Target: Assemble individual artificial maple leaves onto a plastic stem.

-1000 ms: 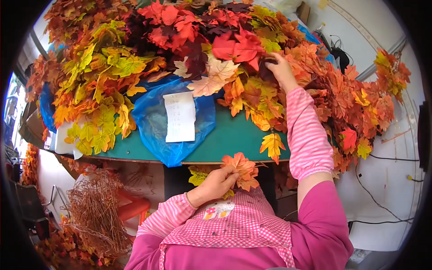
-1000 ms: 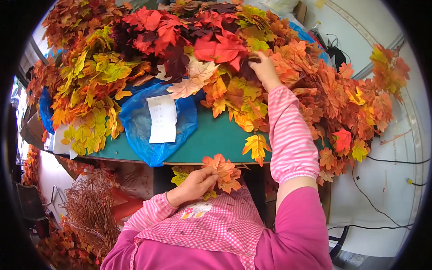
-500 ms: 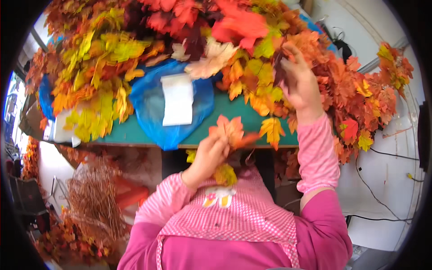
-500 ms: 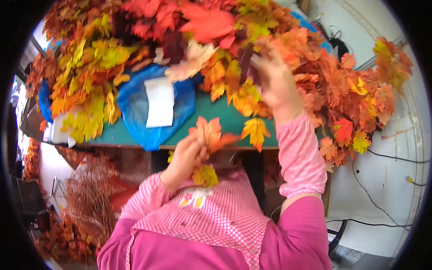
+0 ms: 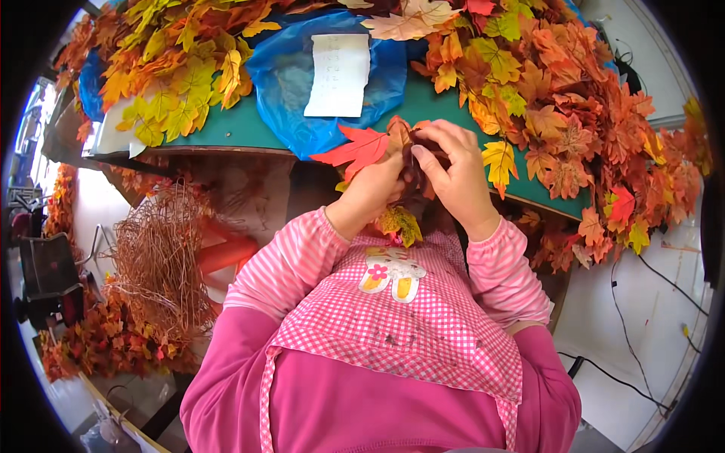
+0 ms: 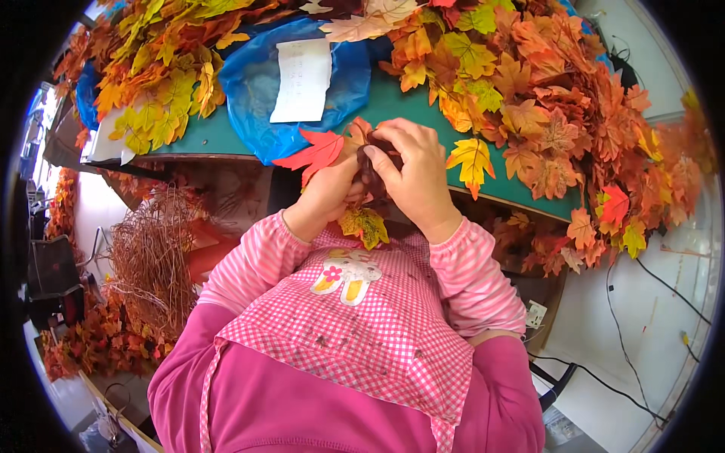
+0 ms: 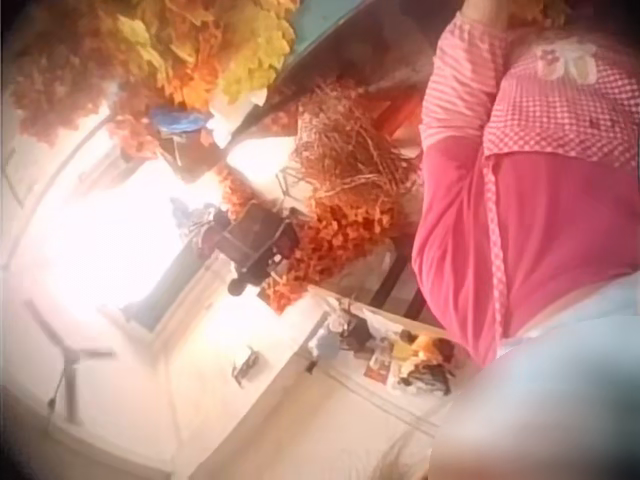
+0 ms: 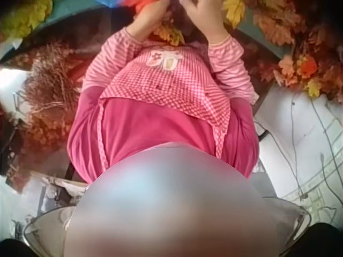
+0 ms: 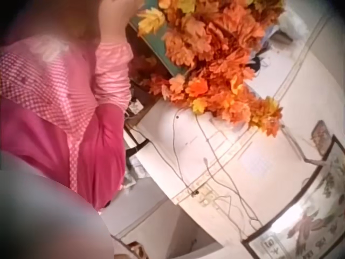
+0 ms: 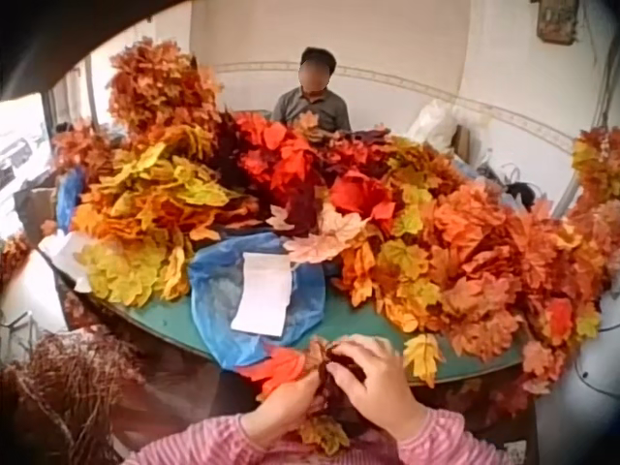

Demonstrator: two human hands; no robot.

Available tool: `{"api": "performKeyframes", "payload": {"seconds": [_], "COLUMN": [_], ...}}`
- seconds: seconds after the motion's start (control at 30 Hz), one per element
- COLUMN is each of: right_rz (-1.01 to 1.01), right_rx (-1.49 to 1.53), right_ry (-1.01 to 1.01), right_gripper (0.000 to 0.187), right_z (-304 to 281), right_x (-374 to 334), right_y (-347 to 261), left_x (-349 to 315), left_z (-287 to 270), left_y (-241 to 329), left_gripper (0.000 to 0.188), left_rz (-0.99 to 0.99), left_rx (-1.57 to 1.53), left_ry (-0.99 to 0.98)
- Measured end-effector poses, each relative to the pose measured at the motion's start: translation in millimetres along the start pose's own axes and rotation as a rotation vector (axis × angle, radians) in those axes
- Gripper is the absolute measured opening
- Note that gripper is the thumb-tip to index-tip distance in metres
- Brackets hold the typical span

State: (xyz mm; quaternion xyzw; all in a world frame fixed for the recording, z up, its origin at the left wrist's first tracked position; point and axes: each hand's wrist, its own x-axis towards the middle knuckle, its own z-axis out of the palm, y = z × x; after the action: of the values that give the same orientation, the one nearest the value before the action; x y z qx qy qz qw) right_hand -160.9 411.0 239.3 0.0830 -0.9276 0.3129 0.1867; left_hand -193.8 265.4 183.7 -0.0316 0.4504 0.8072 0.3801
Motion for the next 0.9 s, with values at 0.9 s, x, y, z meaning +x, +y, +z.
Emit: {"api": "performKeyframes", "payload": {"seconds": [0.9], "right_rz": [-0.162], "right_rx": [0.34], "right_ry": [-0.018], "right_gripper": [0.004], "right_z": [-52], "right_x": [32], "right_y": [26], "left_x": [-1], "left_z": [-6], "left_y": [2], "left_gripper": [0.014], "left_rz": [0.154], "left_rx": [0.297], "left_ry": [0.039]}}
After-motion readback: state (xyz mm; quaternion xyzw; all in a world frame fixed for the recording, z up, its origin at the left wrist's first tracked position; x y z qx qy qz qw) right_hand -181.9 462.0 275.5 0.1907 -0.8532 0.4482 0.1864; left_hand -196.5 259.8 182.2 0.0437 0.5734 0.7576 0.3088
